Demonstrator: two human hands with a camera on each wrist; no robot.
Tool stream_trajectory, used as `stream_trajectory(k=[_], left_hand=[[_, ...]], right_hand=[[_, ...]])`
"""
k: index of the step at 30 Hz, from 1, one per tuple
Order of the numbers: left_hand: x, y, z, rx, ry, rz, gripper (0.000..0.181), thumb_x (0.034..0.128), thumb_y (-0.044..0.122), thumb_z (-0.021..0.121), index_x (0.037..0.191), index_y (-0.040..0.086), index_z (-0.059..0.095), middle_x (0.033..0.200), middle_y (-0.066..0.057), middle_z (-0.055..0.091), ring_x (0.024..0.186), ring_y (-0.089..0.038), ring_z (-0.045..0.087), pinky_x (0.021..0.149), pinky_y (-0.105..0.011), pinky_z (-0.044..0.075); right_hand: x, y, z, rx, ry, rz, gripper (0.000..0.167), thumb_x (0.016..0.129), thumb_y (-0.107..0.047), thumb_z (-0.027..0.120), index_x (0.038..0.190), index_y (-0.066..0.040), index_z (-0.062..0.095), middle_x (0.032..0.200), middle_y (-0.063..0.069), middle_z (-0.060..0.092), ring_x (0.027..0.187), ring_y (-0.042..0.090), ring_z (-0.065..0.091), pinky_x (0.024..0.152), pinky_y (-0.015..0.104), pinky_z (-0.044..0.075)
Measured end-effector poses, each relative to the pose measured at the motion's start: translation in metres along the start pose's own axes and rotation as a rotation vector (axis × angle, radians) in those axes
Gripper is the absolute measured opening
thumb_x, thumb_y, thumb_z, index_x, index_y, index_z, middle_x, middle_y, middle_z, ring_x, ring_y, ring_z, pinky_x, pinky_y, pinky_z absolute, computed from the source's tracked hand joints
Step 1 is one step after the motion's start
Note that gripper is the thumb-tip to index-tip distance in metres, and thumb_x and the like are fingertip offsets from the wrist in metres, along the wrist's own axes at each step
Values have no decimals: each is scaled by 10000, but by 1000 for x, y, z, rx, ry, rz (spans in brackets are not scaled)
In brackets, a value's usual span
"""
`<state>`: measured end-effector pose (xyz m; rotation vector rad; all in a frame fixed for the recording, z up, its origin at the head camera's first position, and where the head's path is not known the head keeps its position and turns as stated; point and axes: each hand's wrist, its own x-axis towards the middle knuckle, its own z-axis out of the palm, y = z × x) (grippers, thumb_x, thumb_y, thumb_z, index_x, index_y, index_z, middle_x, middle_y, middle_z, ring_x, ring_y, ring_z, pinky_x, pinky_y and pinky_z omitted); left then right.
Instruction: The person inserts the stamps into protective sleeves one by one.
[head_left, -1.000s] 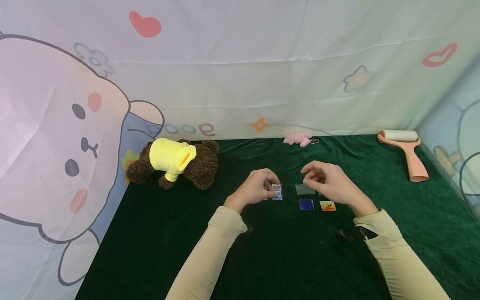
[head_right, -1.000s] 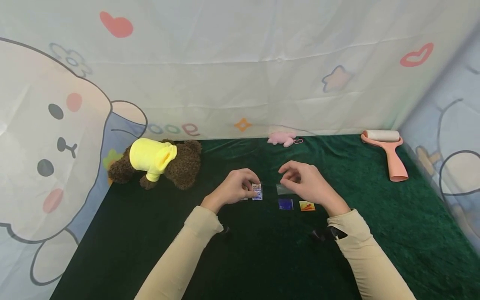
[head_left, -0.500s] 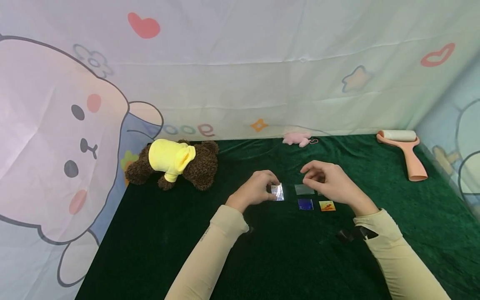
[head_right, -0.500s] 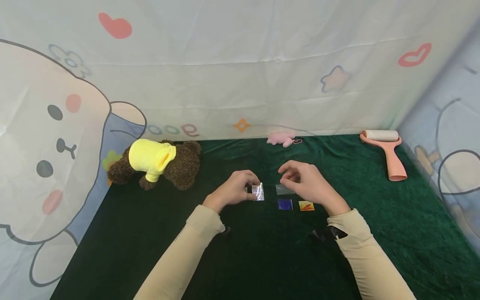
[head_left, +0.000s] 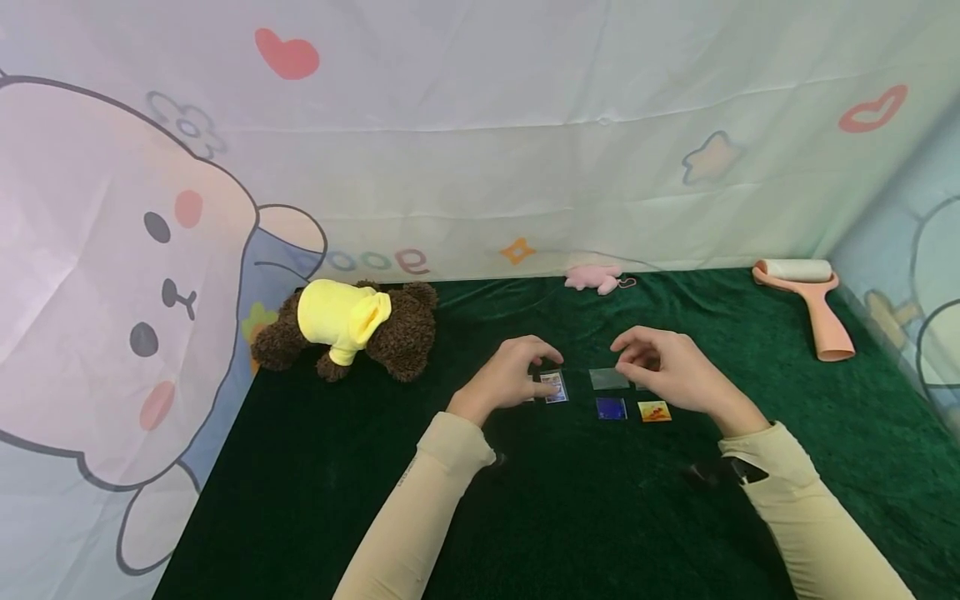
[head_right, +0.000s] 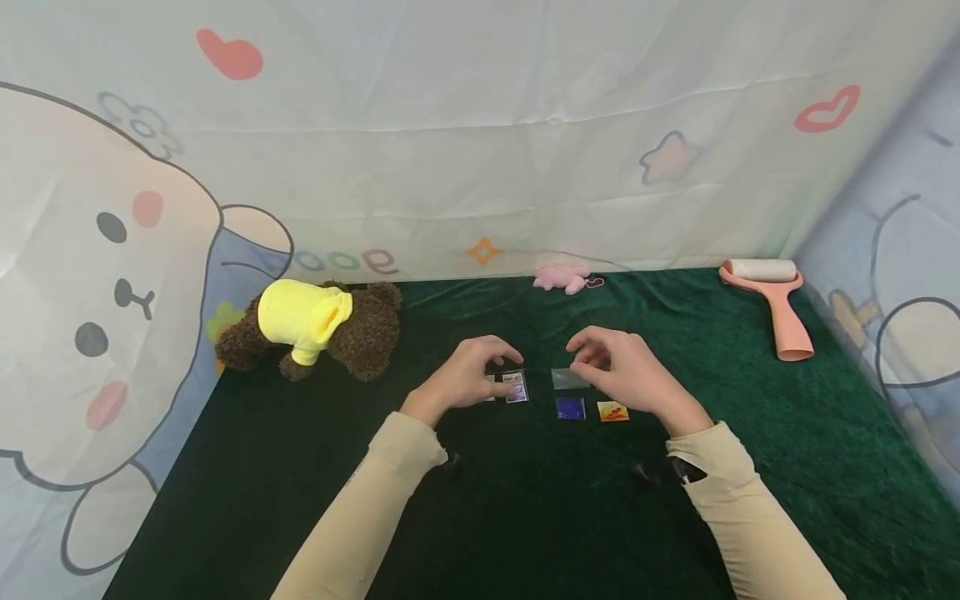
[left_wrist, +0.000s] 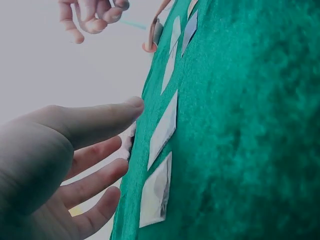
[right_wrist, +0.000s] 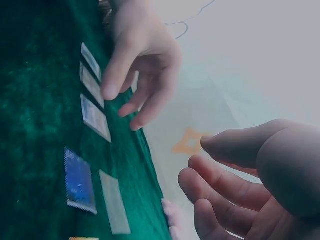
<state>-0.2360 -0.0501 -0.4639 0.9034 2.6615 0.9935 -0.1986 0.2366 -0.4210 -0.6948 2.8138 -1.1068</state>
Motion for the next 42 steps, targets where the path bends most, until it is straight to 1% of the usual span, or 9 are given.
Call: stream_trajectory(k=[7, 13, 16, 19, 23, 28, 31, 37, 42], left_hand=[[3, 6, 0, -42, 7, 39, 412, 941, 205, 822, 1329, 138, 699, 1383, -19, 645, 1230, -222, 601, 1018, -373, 532], [8, 11, 4, -82, 7, 46, 413, 949, 210, 813, 1339, 151, 688, 1357, 8, 667, 1240, -222, 602, 1037, -360, 519], [11, 13, 7, -100, 11, 50, 415, 950, 207, 812, 1341, 143, 686, 1345, 17, 674, 1234, -210, 606, 1037, -365, 526], [13, 15, 11, -127, 25, 67, 407, 963, 203, 797, 1341, 107, 681, 1335, 1, 683, 1228, -215, 610, 1043, -382, 528], [17, 19, 15, -135, 51, 74, 381, 990, 204, 764, 1340, 84, 671, 1322, -27, 694, 1231, -233, 624, 1062, -375, 520], [20, 22, 19, -115, 60, 58, 371, 1004, 205, 745, 1348, 92, 664, 1309, -25, 702, 1235, -233, 636, 1062, -334, 513], [20, 23, 21, -114, 59, 58, 368, 1006, 204, 742, 1347, 90, 664, 1305, -27, 703, 1225, -232, 638, 1052, -327, 516], [21, 23, 24, -112, 60, 69, 362, 1013, 210, 733, 1345, 83, 667, 1302, -25, 702, 1203, -218, 637, 1040, -316, 518], [21, 23, 25, -112, 55, 53, 358, 1017, 222, 728, 1347, 96, 669, 1312, -12, 698, 1212, -214, 634, 1034, -312, 519]], right_hand=[[-8, 10, 5, -16, -22, -5, 218, 1002, -117, 723, 1211, -68, 684, 1009, 11, 738, 860, 139, 676, 754, 319, 563], [-15, 14, 13, -8, -45, -12, 230, 974, -101, 758, 1192, -61, 697, 1072, 29, 738, 901, 151, 692, 791, 368, 586], [-17, 16, 18, -2, -68, -6, 227, 957, -89, 772, 1172, -75, 704, 1092, 44, 737, 891, 143, 694, 749, 335, 579], [-18, 17, 22, 14, -98, 7, 231, 946, -81, 777, 1164, -74, 701, 1101, 73, 729, 818, 126, 674, 659, 301, 561], [-18, 18, 26, 7, -122, 16, 262, 930, -98, 795, 1173, -76, 699, 1078, 85, 720, 732, 109, 622, 601, 289, 525], [-18, 21, 30, -28, -122, 29, 297, 905, -125, 822, 1174, -93, 701, 927, 24, 674, 674, 111, 575, 591, 286, 491], [-18, 21, 32, -37, -121, 35, 298, 898, -118, 827, 1166, -95, 700, 879, 11, 644, 657, 114, 557, 582, 285, 482], [-17, 20, 35, -60, -123, 31, 293, 888, -90, 832, 1150, -90, 703, 874, 21, 648, 658, 109, 550, 575, 281, 477], [-16, 21, 38, -72, -144, 25, 299, 882, -57, 829, 1153, -76, 705, 997, 58, 699, 701, 95, 572, 610, 276, 497]])
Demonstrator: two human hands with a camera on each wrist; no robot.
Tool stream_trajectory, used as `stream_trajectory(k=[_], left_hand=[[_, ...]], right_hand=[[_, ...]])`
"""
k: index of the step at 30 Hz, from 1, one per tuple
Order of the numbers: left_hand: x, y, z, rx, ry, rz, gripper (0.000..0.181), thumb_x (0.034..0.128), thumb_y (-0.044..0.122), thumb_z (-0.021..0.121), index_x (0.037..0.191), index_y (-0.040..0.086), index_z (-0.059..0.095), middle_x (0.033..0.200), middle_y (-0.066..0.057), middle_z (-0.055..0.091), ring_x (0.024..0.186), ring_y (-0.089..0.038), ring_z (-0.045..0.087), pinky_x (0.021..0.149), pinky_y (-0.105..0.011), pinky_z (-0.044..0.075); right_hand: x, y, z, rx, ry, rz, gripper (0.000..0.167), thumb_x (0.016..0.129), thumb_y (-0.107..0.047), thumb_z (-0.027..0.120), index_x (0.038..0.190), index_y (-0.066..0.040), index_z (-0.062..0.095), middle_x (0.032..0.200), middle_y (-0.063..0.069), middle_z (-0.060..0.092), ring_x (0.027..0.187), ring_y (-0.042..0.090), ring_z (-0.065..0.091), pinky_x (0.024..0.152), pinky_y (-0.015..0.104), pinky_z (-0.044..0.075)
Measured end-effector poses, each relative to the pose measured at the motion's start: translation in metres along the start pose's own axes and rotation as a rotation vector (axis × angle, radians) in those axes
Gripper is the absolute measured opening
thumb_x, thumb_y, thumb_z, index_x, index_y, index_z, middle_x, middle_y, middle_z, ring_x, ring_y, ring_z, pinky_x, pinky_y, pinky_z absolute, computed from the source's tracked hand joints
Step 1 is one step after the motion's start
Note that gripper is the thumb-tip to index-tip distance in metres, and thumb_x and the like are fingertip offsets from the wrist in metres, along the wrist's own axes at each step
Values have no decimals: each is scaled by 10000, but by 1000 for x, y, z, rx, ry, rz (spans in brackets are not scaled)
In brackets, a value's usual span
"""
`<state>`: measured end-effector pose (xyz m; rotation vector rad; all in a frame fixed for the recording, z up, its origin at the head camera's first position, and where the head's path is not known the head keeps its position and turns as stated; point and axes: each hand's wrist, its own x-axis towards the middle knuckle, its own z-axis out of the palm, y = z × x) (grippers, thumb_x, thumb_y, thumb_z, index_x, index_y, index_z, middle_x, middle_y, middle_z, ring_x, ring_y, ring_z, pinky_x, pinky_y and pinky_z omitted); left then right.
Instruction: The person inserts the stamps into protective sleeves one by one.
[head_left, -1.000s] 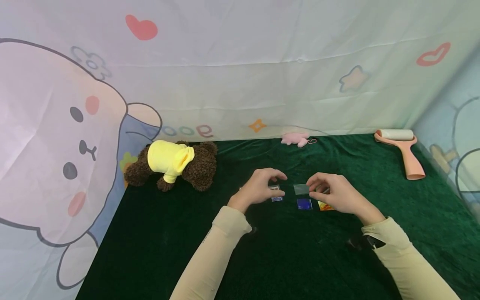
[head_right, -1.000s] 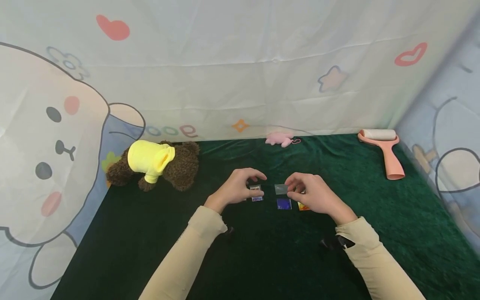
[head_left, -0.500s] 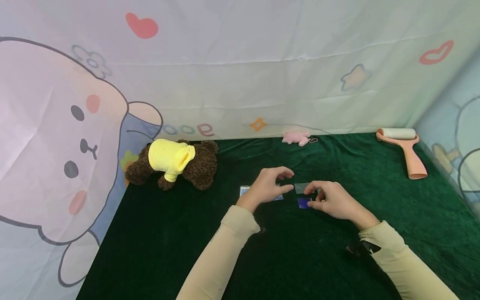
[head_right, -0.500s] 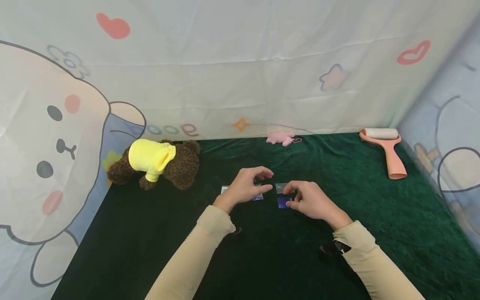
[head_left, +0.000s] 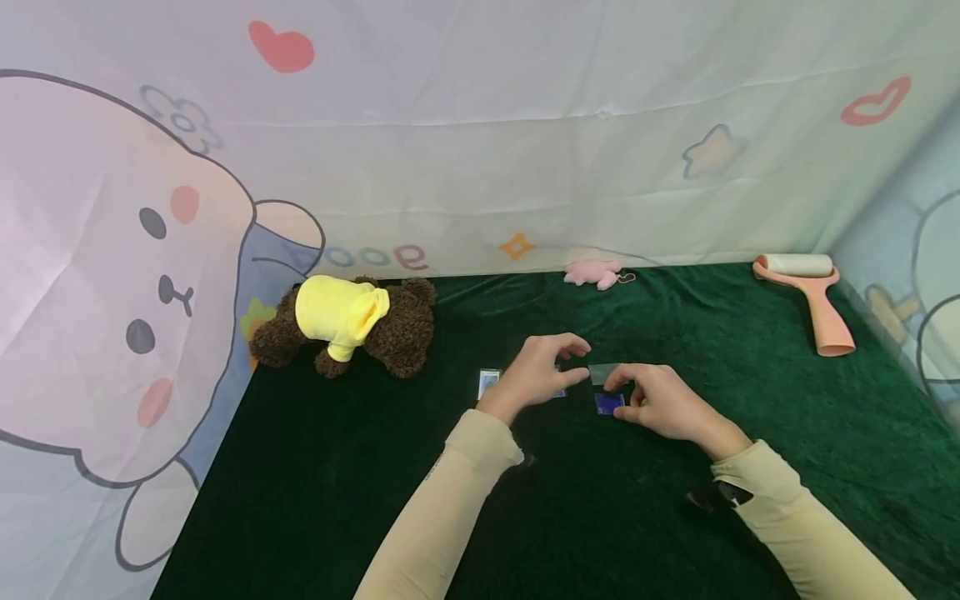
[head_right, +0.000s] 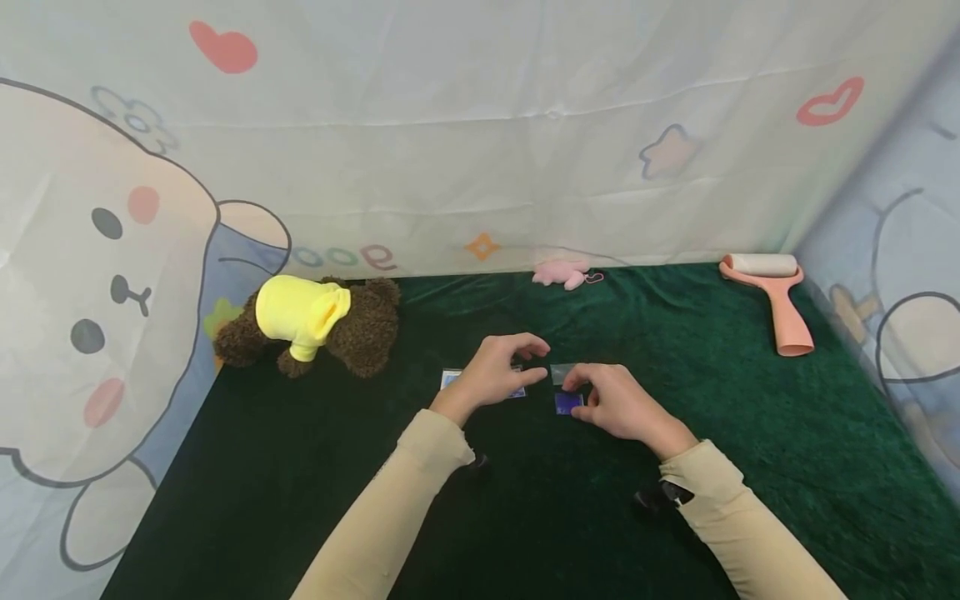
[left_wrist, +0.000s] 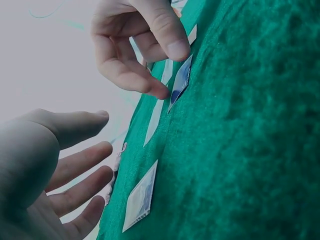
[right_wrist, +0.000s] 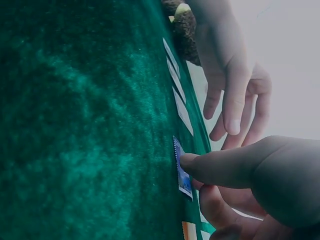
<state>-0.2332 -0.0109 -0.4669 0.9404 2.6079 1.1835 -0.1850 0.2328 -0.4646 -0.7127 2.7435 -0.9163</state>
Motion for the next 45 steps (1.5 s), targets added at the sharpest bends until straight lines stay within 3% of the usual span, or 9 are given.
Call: stream_trajectory(k=[4, 10, 20, 28, 37, 42, 45], left_hand=[[1, 0, 0, 4, -3, -5, 347, 1019, 221, 725, 1339, 95, 675, 1313, -15, 699, 1211, -216, 633, 1032, -320, 523], [3, 1, 0, 30, -2, 19, 324, 1021, 218, 722, 1317, 91, 689, 1304, -15, 705, 1197, -197, 640, 1030, -308, 523], [6, 1, 1, 25, -8, 24, 326, 1015, 208, 729, 1313, 80, 691, 1298, -26, 707, 1203, -218, 641, 1036, -314, 524], [15, -2, 7, 45, -27, 13, 313, 994, 186, 757, 1286, 86, 709, 1276, -20, 714, 1167, -192, 647, 1001, -271, 525], [24, 5, 17, 94, -68, -75, 297, 999, 199, 751, 1282, 122, 711, 1286, -35, 700, 1141, -178, 638, 980, -289, 542], [30, 7, 25, 172, -67, -91, 290, 988, 252, 767, 1249, 135, 719, 1262, -28, 714, 1164, -162, 659, 1017, -313, 537], [32, 9, 26, 227, -54, -99, 288, 971, 267, 789, 1224, 145, 729, 1207, -9, 725, 1102, -140, 664, 976, -299, 547]], right_hand=[[0, 1, 2, -13, 9, -9, 309, 874, -40, 831, 1157, -65, 707, 1106, 96, 719, 749, 91, 593, 652, 280, 517], [1, 2, 3, -43, 20, -9, 319, 877, -38, 833, 1171, -51, 708, 1130, 117, 723, 742, 90, 595, 662, 288, 519], [2, 1, 3, -66, 17, -26, 285, 872, -46, 840, 1125, -62, 709, 1076, 87, 716, 767, 99, 595, 671, 288, 516], [2, -2, 2, -66, 26, -44, 275, 839, -40, 866, 1056, -107, 710, 1023, 32, 713, 880, 156, 654, 785, 410, 577], [0, -2, -1, -31, 24, -46, 284, 828, -9, 866, 1042, -109, 708, 1042, 64, 721, 886, 174, 699, 780, 418, 609], [-4, -1, -6, 14, 36, -25, 296, 837, 7, 859, 1037, -112, 676, 1018, 58, 721, 876, 173, 699, 776, 423, 611], [-5, -1, -10, 34, 47, -21, 309, 840, 13, 855, 1009, -118, 633, 990, 39, 713, 878, 162, 688, 783, 420, 603]])
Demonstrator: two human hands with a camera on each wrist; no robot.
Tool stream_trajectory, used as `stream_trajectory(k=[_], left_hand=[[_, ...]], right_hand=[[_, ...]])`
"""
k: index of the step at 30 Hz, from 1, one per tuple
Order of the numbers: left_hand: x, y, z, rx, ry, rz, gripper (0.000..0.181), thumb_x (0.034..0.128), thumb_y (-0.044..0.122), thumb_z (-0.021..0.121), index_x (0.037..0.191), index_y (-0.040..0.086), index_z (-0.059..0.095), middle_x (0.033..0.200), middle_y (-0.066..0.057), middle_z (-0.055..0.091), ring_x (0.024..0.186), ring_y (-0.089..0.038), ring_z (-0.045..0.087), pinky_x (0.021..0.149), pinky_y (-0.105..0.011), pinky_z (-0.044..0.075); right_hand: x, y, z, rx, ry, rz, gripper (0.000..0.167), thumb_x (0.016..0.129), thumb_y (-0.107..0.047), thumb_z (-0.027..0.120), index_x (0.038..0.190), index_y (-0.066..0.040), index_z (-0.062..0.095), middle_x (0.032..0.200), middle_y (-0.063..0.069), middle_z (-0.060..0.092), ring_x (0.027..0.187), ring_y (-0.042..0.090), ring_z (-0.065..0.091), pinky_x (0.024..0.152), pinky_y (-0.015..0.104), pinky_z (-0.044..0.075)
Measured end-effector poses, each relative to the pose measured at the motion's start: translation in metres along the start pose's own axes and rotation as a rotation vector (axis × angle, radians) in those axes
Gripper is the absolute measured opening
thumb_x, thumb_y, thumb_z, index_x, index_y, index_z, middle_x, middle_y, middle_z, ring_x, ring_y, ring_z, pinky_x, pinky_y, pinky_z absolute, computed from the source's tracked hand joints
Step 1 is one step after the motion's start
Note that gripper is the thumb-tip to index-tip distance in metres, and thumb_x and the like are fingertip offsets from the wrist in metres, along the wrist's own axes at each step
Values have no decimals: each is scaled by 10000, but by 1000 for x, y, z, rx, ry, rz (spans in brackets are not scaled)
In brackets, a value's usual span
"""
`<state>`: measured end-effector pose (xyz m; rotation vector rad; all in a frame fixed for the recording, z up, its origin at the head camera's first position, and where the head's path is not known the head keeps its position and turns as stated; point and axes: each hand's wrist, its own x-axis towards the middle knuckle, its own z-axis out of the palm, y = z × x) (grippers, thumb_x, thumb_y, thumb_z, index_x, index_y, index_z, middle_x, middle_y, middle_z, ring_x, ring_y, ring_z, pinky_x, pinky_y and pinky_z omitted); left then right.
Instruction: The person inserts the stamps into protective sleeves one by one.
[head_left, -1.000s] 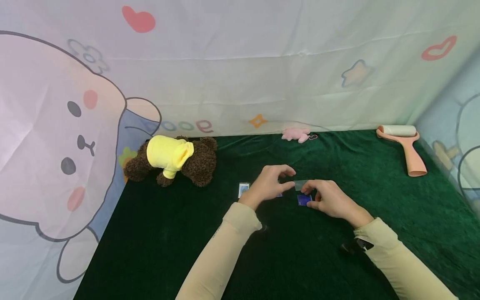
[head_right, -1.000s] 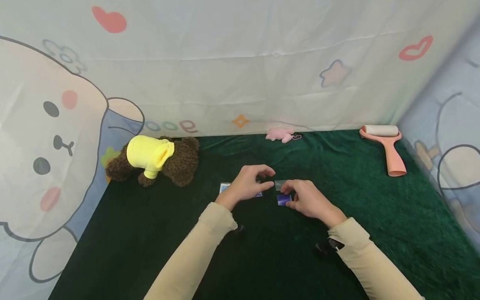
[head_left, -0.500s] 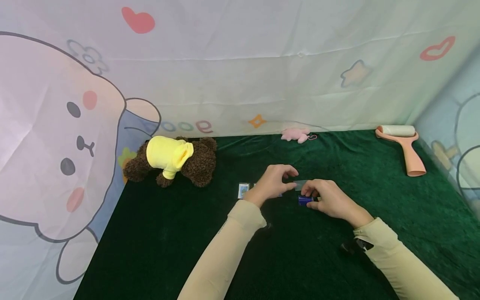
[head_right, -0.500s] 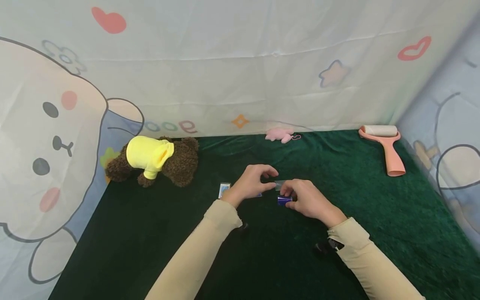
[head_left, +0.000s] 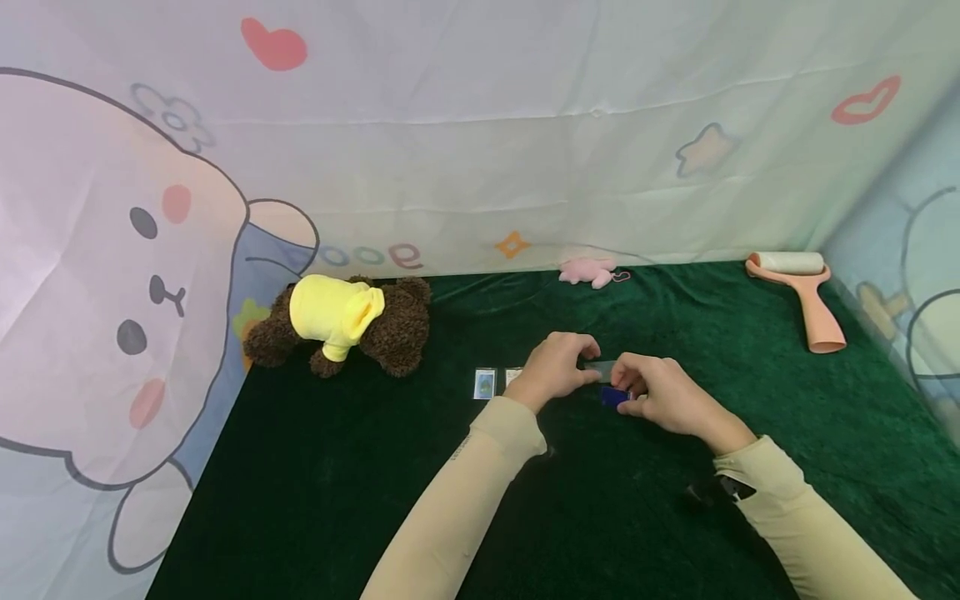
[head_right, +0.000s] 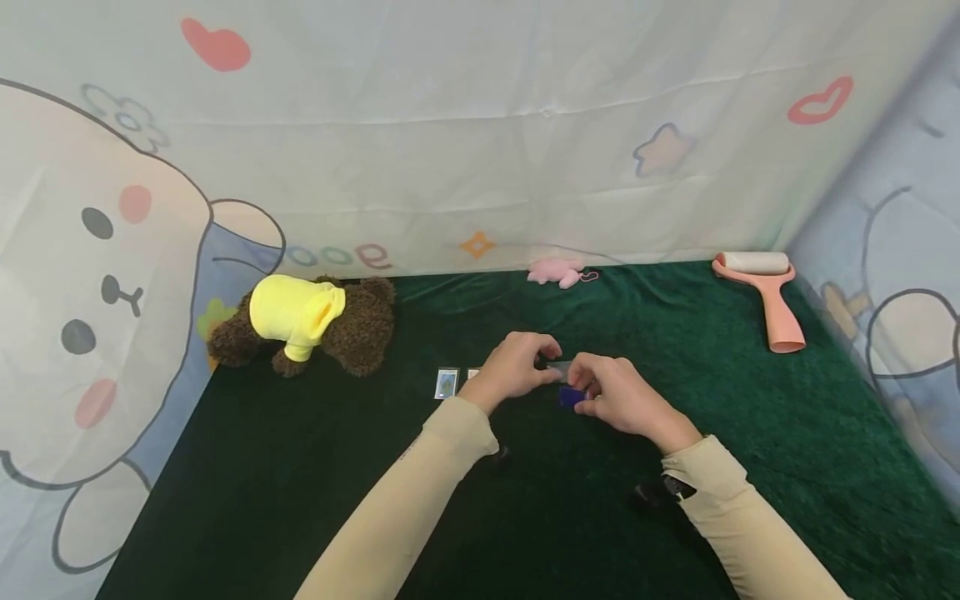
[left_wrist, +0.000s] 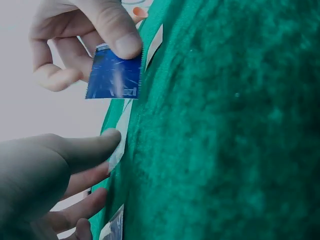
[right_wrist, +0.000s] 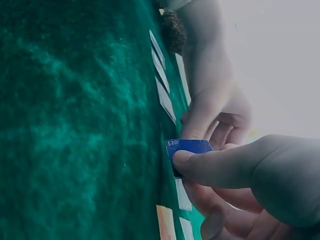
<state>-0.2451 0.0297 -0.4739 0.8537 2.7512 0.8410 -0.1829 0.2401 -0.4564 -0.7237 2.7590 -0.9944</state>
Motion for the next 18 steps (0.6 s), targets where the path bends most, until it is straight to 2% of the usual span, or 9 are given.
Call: stream_trajectory(k=[3, 7, 12, 18], left_hand=[[0, 1, 0, 18, 11, -14, 291, 951, 257, 812, 1210, 147, 735, 1109, 11, 722, 977, -121, 641, 890, -270, 550], [-2, 1, -1, -7, 22, -34, 256, 960, 220, 798, 1199, 150, 738, 990, 34, 687, 873, -115, 603, 807, -245, 533], [-7, -1, -9, -77, 36, -30, 187, 1012, 167, 725, 1196, 138, 742, 952, 31, 649, 861, -129, 601, 798, -231, 534], [-13, -9, -17, -109, 61, 5, 195, 1053, 173, 661, 1219, 136, 758, 1035, 25, 685, 906, -109, 607, 876, -238, 547]], right_hand=[[-1, 0, -4, 6, 10, -2, 295, 852, -1, 851, 959, -133, 610, 959, 18, 709, 854, 146, 670, 747, 382, 584], [-3, 2, -9, -2, 26, -9, 232, 890, -29, 830, 934, -153, 640, 949, 5, 705, 826, 135, 643, 716, 345, 556], [0, 1, -15, -28, 60, -21, 141, 914, -51, 814, 995, -134, 733, 982, 10, 732, 848, 149, 648, 756, 379, 574], [4, -3, -19, -29, 93, -30, 112, 951, -43, 769, 1045, -104, 772, 1011, 38, 758, 884, 186, 672, 798, 460, 602]])
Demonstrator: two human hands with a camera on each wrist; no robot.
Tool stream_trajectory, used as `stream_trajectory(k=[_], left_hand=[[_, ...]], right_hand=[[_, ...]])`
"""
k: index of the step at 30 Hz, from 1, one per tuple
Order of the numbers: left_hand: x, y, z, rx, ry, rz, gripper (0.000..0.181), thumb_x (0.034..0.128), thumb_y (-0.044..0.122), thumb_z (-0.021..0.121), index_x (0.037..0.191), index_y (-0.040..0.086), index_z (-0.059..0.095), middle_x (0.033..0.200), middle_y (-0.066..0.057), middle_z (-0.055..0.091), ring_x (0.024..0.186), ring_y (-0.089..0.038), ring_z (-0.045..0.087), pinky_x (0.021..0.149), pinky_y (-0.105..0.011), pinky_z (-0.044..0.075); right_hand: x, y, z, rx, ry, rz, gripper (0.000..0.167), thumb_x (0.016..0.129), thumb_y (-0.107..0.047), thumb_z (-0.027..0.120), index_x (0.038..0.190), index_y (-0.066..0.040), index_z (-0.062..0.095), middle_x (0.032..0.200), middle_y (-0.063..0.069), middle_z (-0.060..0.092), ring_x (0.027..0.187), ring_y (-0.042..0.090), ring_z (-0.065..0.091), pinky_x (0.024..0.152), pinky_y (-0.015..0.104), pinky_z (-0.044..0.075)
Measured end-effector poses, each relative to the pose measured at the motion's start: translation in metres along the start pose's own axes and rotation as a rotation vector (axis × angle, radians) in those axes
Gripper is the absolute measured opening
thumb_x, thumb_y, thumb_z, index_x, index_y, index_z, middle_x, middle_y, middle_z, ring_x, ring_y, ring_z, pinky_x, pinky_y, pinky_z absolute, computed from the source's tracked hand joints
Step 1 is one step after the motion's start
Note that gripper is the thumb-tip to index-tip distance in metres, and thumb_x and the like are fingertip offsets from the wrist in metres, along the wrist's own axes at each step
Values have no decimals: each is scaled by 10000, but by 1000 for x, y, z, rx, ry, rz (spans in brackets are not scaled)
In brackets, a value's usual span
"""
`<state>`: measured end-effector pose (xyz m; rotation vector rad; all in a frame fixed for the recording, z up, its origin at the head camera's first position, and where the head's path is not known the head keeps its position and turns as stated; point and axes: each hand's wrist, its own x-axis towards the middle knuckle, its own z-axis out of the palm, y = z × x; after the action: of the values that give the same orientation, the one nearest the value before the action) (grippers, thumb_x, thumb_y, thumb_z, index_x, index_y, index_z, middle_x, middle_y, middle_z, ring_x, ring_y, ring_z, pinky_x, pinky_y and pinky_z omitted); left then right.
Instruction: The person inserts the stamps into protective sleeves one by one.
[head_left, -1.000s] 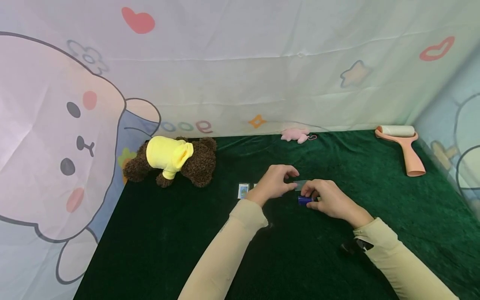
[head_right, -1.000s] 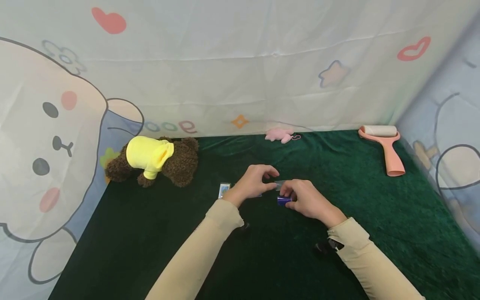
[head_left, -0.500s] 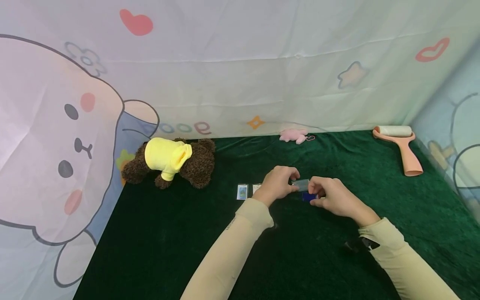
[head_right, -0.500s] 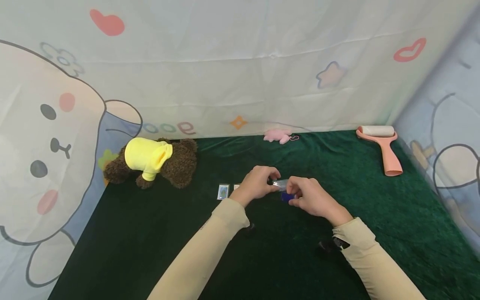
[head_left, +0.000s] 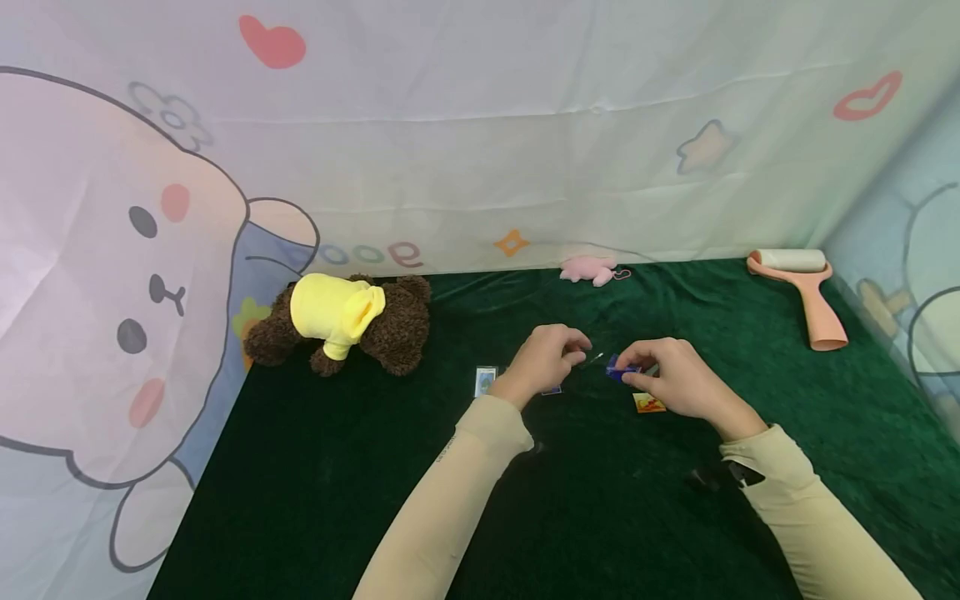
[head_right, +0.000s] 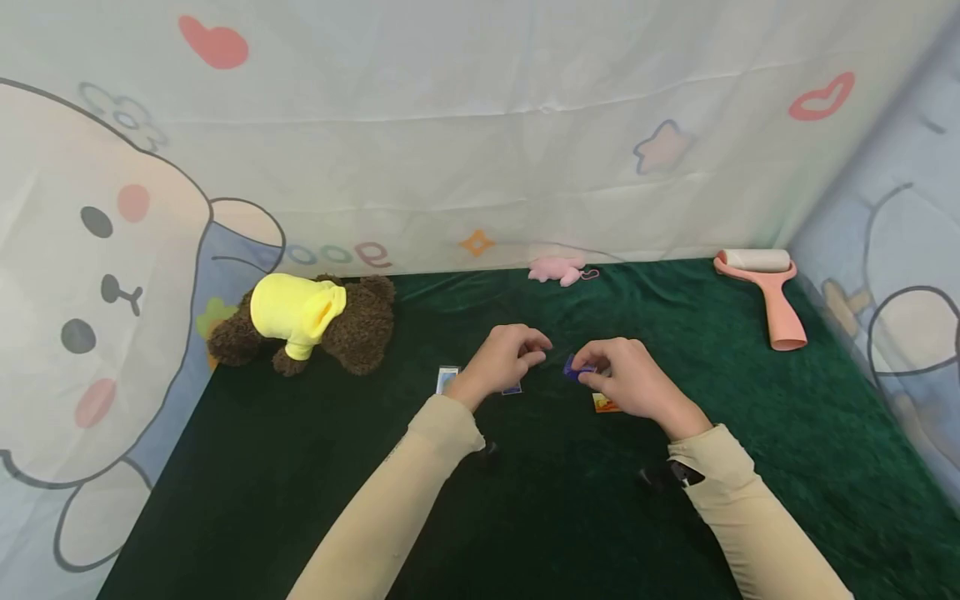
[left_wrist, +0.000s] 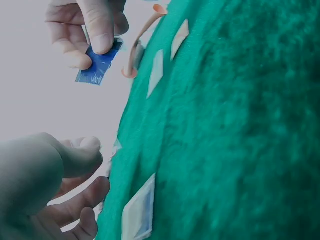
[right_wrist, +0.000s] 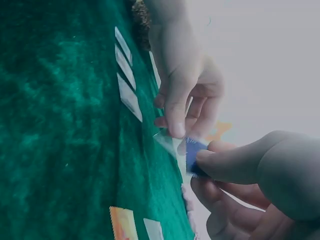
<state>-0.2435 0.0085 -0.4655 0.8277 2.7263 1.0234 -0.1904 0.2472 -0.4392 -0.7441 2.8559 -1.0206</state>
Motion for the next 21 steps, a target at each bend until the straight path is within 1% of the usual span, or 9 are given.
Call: stream_trajectory(k=[2, 4, 6, 8, 10, 12, 16, 21], left_hand=[[-2, -3, -3, -7, 12, 9, 192, 1062, 180, 646, 1206, 134, 763, 1053, 25, 691, 913, -106, 608, 890, -238, 548], [-5, -5, -6, -21, 21, 18, 194, 1069, 184, 633, 1197, 124, 766, 1069, 16, 694, 922, -114, 610, 896, -248, 550], [-8, -8, -10, -28, 29, 20, 203, 1078, 199, 619, 1190, 122, 769, 1081, 14, 697, 927, -118, 607, 895, -250, 546], [-10, -10, -13, -33, 37, 19, 214, 1086, 220, 606, 1186, 128, 770, 1091, 19, 703, 932, -114, 606, 899, -248, 542], [-13, -12, -16, -43, 49, 11, 224, 1092, 244, 595, 1179, 137, 771, 1089, 28, 705, 929, -113, 603, 899, -249, 541], [-16, -14, -19, -63, 65, 8, 230, 1094, 257, 591, 1161, 135, 774, 1072, 28, 708, 921, -120, 605, 895, -259, 545], [-23, -17, -23, -111, 99, 3, 222, 1095, 248, 590, 1133, 131, 775, 1068, 26, 718, 921, -136, 610, 907, -286, 550], [-31, -23, -28, -158, 131, -13, 202, 1093, 234, 596, 1139, 142, 770, 1101, 23, 735, 931, -135, 621, 917, -298, 557]], right_hand=[[2, -1, 0, 11, 17, -3, 120, 973, -23, 733, 1058, -98, 774, 1033, 55, 765, 917, 213, 689, 824, 495, 609], [4, -3, 0, 18, 38, -5, 137, 991, -8, 702, 1075, -91, 770, 1057, 76, 767, 929, 230, 704, 834, 503, 613], [6, -5, 1, 28, 51, -5, 155, 1000, 8, 680, 1100, -81, 759, 1058, 93, 764, 913, 234, 722, 803, 463, 622], [9, -7, 1, 33, 66, -5, 166, 999, 16, 679, 1117, -80, 746, 1046, 95, 760, 872, 216, 726, 760, 389, 622], [11, -9, 3, 39, 75, -5, 177, 987, 21, 694, 1126, -82, 733, 1020, 89, 753, 827, 194, 712, 712, 317, 599], [15, -11, 3, 42, 84, -8, 185, 972, 14, 721, 1127, -86, 723, 1005, 81, 745, 791, 173, 682, 679, 275, 567], [22, -16, 6, 57, 96, -14, 188, 953, -8, 759, 1120, -81, 715, 992, 73, 736, 756, 159, 649, 664, 262, 548], [31, -21, 9, 101, 112, -37, 146, 943, -27, 779, 1069, -70, 719, 947, 62, 744, 727, 144, 668, 630, 256, 542]])
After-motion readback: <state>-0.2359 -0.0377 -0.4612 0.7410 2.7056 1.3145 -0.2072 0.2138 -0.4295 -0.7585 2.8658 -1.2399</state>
